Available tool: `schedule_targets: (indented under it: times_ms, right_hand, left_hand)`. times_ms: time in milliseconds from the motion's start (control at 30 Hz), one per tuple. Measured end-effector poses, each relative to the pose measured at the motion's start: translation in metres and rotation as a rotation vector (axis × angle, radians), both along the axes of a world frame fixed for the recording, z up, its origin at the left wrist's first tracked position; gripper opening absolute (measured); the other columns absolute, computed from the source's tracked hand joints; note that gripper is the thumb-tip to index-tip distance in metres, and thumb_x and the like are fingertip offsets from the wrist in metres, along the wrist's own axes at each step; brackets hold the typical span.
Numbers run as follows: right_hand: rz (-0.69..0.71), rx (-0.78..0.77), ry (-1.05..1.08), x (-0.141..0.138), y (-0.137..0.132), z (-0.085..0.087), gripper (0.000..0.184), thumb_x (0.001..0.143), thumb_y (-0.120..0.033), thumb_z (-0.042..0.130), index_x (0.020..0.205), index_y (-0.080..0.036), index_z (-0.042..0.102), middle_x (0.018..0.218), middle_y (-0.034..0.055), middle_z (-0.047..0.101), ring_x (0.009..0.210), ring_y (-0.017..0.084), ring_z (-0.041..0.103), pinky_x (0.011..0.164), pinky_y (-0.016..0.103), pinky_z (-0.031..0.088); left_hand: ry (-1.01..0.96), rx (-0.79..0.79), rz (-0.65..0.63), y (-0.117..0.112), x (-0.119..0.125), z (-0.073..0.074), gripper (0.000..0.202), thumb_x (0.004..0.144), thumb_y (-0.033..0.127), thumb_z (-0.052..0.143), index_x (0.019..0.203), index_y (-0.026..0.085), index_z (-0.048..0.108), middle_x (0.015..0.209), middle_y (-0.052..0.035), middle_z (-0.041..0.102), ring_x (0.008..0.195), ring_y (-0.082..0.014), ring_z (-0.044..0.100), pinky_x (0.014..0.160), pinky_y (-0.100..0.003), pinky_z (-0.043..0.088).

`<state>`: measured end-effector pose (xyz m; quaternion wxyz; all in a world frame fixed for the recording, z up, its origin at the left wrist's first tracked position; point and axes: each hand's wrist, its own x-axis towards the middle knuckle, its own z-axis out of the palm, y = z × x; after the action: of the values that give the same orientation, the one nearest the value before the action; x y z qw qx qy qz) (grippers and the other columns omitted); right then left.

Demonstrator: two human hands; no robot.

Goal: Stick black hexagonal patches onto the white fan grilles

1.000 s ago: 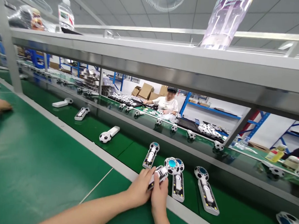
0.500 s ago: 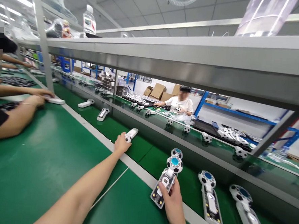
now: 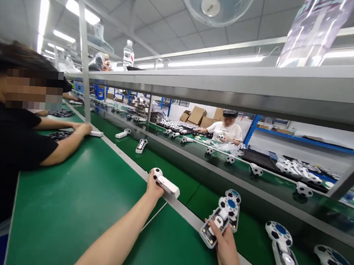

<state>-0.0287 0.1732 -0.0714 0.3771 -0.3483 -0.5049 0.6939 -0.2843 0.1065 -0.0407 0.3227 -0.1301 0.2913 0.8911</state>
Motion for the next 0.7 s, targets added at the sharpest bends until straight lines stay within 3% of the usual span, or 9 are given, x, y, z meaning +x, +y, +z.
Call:
schedule_targets:
  times_ms: [100, 167, 267, 367, 533, 700]
  right_hand:
    - [0.003, 0.128, 0.0, -0.003, -0.013, -0.005, 0.081, 0.052, -0.047, 0.075, 0.124, -0.024, 0.043, 0.105, 0.0049, 0.064, 0.105, 0.03, 0.056, 0.094, 0.043, 0.041]
    - [-0.014, 0.155, 0.006, -0.003, -0.021, -0.008, 0.081, 0.053, -0.048, 0.075, 0.124, -0.023, 0.043, 0.107, 0.0061, 0.064, 0.106, 0.03, 0.054, 0.095, 0.044, 0.04]
    - [-0.031, 0.148, 0.017, -0.001, -0.027, -0.01, 0.081, 0.057, -0.051, 0.072, 0.126, -0.022, 0.041, 0.109, 0.0073, 0.063, 0.107, 0.03, 0.053, 0.093, 0.042, 0.042]
    - [-0.038, 0.148, -0.005, 0.002, -0.029, -0.009, 0.082, 0.06, -0.056, 0.067, 0.13, -0.025, 0.037, 0.115, 0.006, 0.06, 0.111, 0.029, 0.051, 0.093, 0.04, 0.042]
    - [0.018, 0.213, -0.136, -0.001, -0.033, -0.011, 0.085, 0.061, -0.057, 0.066, 0.134, -0.028, 0.033, 0.122, 0.0071, 0.056, 0.105, 0.03, 0.055, 0.086, 0.04, 0.045]
    - [-0.018, 0.124, -0.016, -0.001, -0.03, -0.012, 0.087, 0.059, -0.051, 0.072, 0.133, -0.026, 0.033, 0.115, 0.0068, 0.061, 0.102, 0.029, 0.058, 0.079, 0.037, 0.049]
  left_hand:
    - [-0.078, 0.101, -0.179, -0.005, 0.028, 0.008, 0.006, 0.079, 0.019, 0.055, 0.079, 0.014, 0.052, 0.067, -0.0033, 0.056, 0.057, -0.0154, 0.059, 0.058, -0.03, 0.051]
    - [-0.099, 0.163, -0.267, -0.008, 0.045, 0.013, 0.004, 0.078, 0.014, 0.056, 0.081, 0.012, 0.053, 0.07, -0.0051, 0.059, 0.06, -0.015, 0.06, 0.058, -0.028, 0.052]
    - [-0.126, 0.217, -0.361, -0.015, 0.066, 0.019, 0.013, 0.082, 0.025, 0.055, 0.086, 0.012, 0.054, 0.07, -0.0049, 0.059, 0.059, -0.0125, 0.06, 0.053, -0.021, 0.05]
    - [-0.14, 0.202, -0.471, -0.024, 0.077, 0.021, 0.025, 0.086, 0.032, 0.048, 0.089, 0.009, 0.054, 0.07, -0.0077, 0.06, 0.061, -0.0139, 0.061, 0.051, -0.022, 0.05]
    - [-0.033, 0.049, -0.56, -0.038, 0.079, 0.006, 0.018, 0.083, 0.024, 0.053, 0.087, 0.006, 0.054, 0.069, -0.0117, 0.061, 0.061, -0.0208, 0.063, 0.053, -0.031, 0.051]
    - [0.169, -0.014, -0.547, -0.05, 0.075, -0.01, 0.015, 0.073, 0.009, 0.059, 0.087, 0.008, 0.054, 0.071, -0.0097, 0.064, 0.059, -0.0184, 0.062, 0.06, -0.033, 0.052]
